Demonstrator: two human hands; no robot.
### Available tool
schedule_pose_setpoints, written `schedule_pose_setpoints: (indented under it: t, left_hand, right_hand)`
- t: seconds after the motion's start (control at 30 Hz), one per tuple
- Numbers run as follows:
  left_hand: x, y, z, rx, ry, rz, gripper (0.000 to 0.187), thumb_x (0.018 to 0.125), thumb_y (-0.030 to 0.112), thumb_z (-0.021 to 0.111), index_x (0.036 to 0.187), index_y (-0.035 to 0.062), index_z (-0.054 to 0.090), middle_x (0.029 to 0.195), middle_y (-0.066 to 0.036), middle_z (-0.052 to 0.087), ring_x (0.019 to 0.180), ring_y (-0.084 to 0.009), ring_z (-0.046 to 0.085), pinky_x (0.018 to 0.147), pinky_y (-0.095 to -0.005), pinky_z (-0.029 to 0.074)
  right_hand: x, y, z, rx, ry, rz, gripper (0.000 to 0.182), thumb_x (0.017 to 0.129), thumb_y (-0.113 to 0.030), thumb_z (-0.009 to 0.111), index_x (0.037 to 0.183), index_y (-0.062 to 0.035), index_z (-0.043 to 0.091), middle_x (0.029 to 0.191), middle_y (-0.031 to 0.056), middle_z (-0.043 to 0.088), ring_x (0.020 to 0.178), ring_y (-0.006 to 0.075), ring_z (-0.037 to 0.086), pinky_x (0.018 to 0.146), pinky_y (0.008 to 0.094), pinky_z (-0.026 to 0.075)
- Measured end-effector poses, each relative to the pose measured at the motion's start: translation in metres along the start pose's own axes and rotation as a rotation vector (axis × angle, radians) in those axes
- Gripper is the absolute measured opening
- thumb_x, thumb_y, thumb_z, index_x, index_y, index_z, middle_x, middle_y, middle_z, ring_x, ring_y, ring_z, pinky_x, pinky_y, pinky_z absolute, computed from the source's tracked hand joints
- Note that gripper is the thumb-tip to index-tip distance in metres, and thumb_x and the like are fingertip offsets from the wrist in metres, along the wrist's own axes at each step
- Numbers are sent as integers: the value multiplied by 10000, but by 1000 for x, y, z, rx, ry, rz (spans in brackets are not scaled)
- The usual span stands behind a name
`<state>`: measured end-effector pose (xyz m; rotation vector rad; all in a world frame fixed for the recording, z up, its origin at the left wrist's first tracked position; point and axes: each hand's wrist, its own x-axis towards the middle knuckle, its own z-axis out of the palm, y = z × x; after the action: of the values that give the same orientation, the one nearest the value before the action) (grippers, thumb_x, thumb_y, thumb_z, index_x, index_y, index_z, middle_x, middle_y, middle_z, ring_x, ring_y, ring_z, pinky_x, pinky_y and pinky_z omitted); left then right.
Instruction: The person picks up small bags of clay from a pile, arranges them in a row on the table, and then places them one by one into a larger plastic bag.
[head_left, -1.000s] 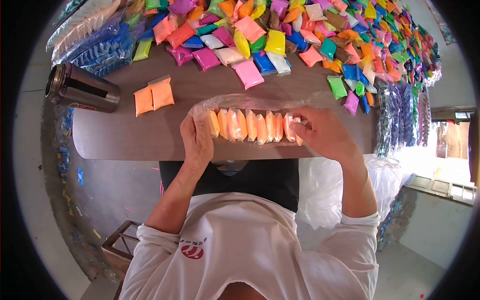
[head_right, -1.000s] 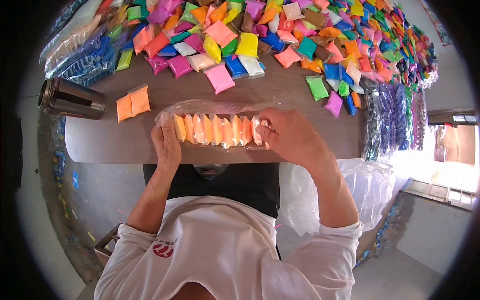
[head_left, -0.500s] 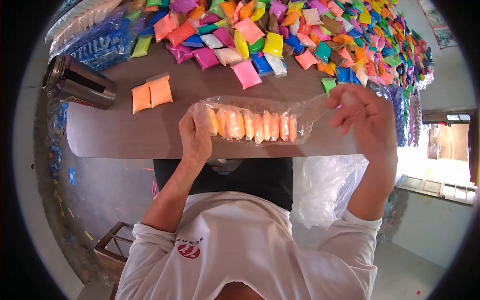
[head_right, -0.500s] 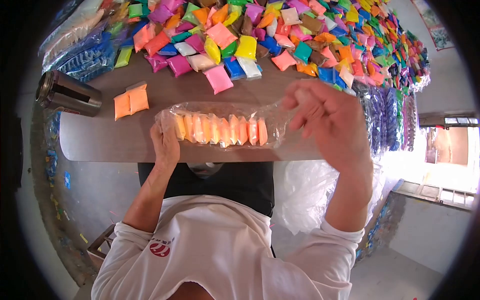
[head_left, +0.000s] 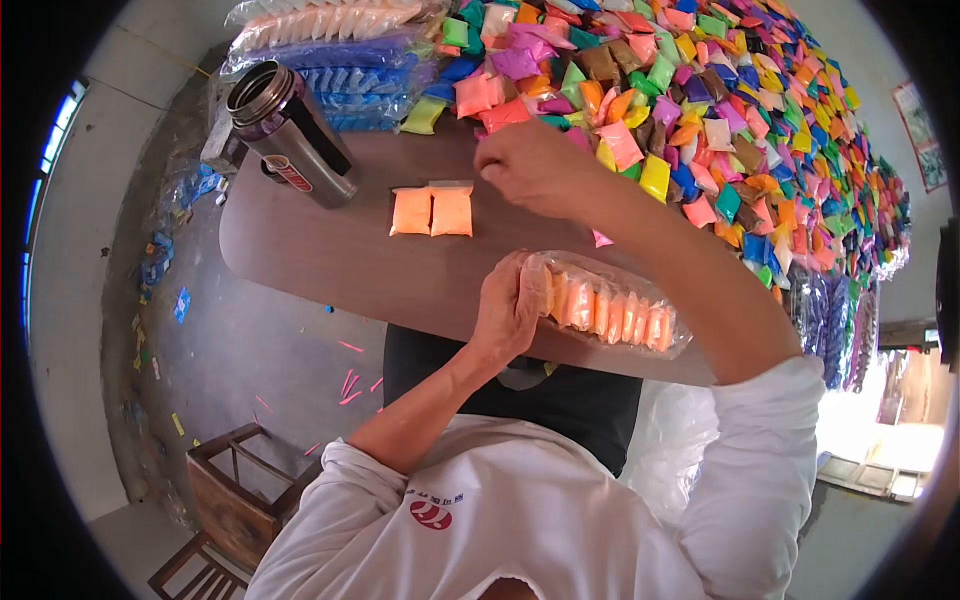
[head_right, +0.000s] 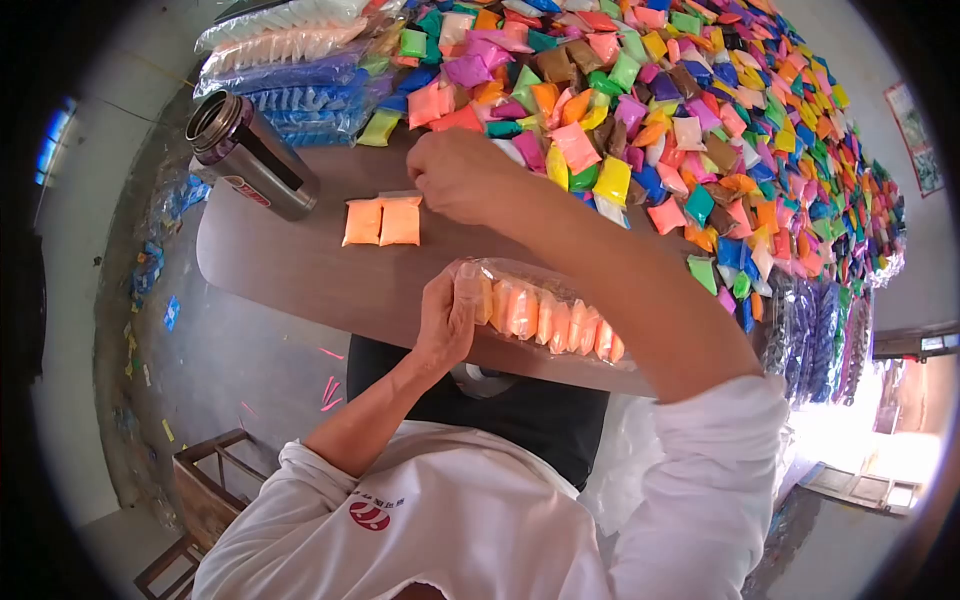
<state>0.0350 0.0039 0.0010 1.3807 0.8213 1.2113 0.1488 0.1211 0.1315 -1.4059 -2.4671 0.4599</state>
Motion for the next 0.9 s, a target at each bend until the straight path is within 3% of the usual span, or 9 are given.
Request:
schedule_pose_setpoints:
  t: [0.1, 0.2, 0.3, 0.47, 0.57, 0.7, 0.77, 0.83, 0.9]
  left_hand:
    - [1, 8, -1, 3, -22, -37, 319, 1080, 217, 450, 972, -50, 588, 908, -220, 587, 838, -393, 540, 808, -420, 463]
    - [0, -1, -5, 86, -75, -18, 440, 1112, 354, 400, 1098, -30, 617, 956, -55, 615, 879, -106, 541, 777, -273, 476]
    - [2, 5, 1, 35, 9, 28, 318, 1081, 206, 442, 969, -46, 602, 904, -229, 594, 862, -417, 554, 818, -432, 462]
    - [1, 6, -2, 80, 13, 19, 328, 1080, 214, 440, 982, -39, 624, 927, -227, 621, 878, -412, 585, 818, -439, 471]
    - [-2, 1, -2, 96, 41, -12, 347, 1085, 226, 428, 994, -35, 638, 899, -196, 643, 837, -341, 614, 784, -417, 486]
    - [-2, 6, 0, 31, 45, -40, 389, 1098, 273, 422, 1003, -24, 655, 857, -88, 645, 812, -141, 587, 737, -316, 489]
    - [-1, 4, 0, 22, 19, -20, 405, 1104, 300, 423, 1015, -22, 652, 870, -57, 634, 822, -105, 563, 737, -285, 482]
    - [-1, 6, -1, 7, 2, 1, 420, 1108, 318, 418, 1029, -26, 645, 879, -48, 627, 816, -104, 556, 733, -276, 476]
    - [0, 6, -2, 24, -20, 25, 441, 1113, 341, 406, 1044, -30, 634, 900, -47, 627, 825, -108, 553, 745, -276, 473]
  right_hand:
    - [20, -1, 31, -37, -113, 96, 256, 891, -213, 642, 1054, -24, 699, 1019, 201, 703, 1003, 379, 666, 854, 472, 522]
    - [34, -9, 48, -84, -202, 155, 345, 873, -265, 700, 1113, -19, 680, 1074, 206, 697, 1038, 386, 658, 877, 478, 519]
    - [40, -6, 61, -116, -255, 179, 413, 841, -309, 749, 1125, -18, 675, 1102, 208, 691, 1053, 386, 656, 882, 478, 521]
    - [33, 3, 57, -129, -302, 143, 358, 816, -312, 769, 1036, -34, 716, 1026, 175, 712, 991, 361, 678, 835, 460, 527]
    - [3, -17, -5, 20, -221, 287, 320, 828, -317, 759, 981, -37, 725, 906, 136, 720, 870, 335, 680, 772, 435, 521]
    - [-105, -32, -82, 231, 325, 284, 237, 888, -287, 707, 897, -50, 714, 695, 118, 638, 653, 216, 634, 638, 366, 496]
    - [-167, -53, -113, 80, 359, 546, 228, 895, -247, 716, 917, -20, 711, 655, 64, 604, 603, 96, 540, 568, 291, 443]
    - [-220, -61, -112, 42, 485, 729, 206, 897, -193, 738, 946, 5, 717, 663, 19, 623, 597, 38, 479, 534, 244, 398]
    - [-262, -60, -101, 105, 431, 963, 189, 884, -148, 762, 969, 16, 724, 697, 8, 668, 597, 24, 504, 533, 224, 410]
